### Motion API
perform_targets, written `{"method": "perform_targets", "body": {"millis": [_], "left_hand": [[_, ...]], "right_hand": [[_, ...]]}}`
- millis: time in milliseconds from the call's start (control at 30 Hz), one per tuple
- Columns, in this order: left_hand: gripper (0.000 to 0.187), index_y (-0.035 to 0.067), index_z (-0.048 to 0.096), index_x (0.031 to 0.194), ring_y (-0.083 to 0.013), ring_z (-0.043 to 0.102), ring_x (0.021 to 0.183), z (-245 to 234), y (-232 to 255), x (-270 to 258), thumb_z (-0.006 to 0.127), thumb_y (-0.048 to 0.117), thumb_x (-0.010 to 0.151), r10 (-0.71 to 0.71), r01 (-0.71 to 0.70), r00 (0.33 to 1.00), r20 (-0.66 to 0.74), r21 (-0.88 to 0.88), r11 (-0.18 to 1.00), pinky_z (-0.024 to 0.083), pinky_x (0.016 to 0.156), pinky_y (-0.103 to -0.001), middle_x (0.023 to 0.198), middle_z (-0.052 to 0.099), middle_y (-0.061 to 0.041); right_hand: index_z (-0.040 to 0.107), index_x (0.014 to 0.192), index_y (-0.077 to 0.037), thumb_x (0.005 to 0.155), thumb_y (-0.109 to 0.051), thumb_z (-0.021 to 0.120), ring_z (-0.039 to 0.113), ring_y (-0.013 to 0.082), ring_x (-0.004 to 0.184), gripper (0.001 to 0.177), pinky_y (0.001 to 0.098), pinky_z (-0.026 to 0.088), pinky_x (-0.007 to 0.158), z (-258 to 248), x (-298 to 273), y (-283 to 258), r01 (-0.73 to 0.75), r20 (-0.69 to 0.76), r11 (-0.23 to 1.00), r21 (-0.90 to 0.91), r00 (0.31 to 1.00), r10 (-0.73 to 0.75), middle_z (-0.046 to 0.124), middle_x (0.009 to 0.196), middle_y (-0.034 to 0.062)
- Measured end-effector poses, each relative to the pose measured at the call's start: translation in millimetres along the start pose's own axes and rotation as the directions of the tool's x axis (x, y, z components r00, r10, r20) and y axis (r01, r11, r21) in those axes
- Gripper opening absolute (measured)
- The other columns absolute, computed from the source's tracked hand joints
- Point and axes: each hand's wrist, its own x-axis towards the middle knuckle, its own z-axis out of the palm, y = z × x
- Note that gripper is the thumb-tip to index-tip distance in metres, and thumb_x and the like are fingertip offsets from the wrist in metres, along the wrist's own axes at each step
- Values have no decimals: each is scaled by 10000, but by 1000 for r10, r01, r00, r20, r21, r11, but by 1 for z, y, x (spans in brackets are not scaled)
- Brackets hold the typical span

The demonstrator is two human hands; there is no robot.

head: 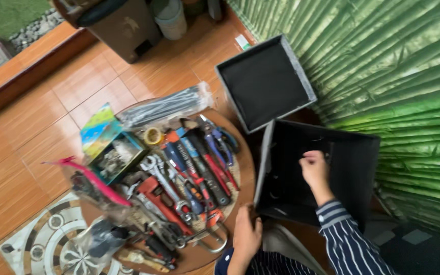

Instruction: The person repeatedly picks up various tools and hardware items from a black toolbox and places them on a round glass table. The person handles screwdrivers, pliers, wrenches, and packaged hardware, moving them one by one from the toolbox to the table.

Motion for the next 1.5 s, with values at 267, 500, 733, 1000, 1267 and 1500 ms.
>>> {"method": "perform_targets", "body": {"millis": [267,500,733,1000,1267,1500], "left_hand": [[458,87,551,1309,-373,590,1088,44,-5,24,666,80,866,-76,94,991,-108,172,981,481,934,-438,1113,608,-172],[419,84,582,1267,-341,608,1065,42,12,26,662,67,855,-136,148,985,-103,122,981,494,916,-410,1084,610,-148],[417,76,587,1243,-338,620,1065,42,12,28,677,50,836,-127,139,986,-112,114,984,501,926,-402,1079,612,-152],[362,78,586,1242,-293,690,1074,43,4,26,655,85,887,-190,181,977,-101,-96,979,542,943,-378,1125,659,-133],[321,27,607,1229,-267,687,957,19,18,5,632,84,913,-39,18,990,-136,-149,989,553,834,-355,1099,670,-163],[304,100,599,1203,-133,577,481,-39,72,-32,455,318,1048,-40,246,951,307,-671,700,421,441,-225,723,719,-101]], "right_hand": [[689,1221,-88,798,-263,790,679,337,1118,469,416,546,958,122,39,101,22,449,912,-410,875,180,712,1206,175],[674,1234,-65,823,-234,674,653,380,1150,445,448,552,926,235,57,173,411,525,605,-682,851,12,671,1261,208],[716,1147,-104,952,-197,593,684,317,1044,248,423,565,845,221,46,140,163,577,879,-448,803,146,706,1153,146],[616,1154,-40,862,32,682,688,220,850,307,350,556,696,76,38,56,-615,732,684,393,659,173,691,974,88],[621,1094,-75,865,34,695,611,101,861,264,260,518,770,-71,-12,-38,-164,659,854,494,711,-245,607,947,6],[621,1086,-111,796,52,658,642,149,942,335,311,546,842,-122,-143,-177,264,654,880,395,592,-471,645,971,2]]}}
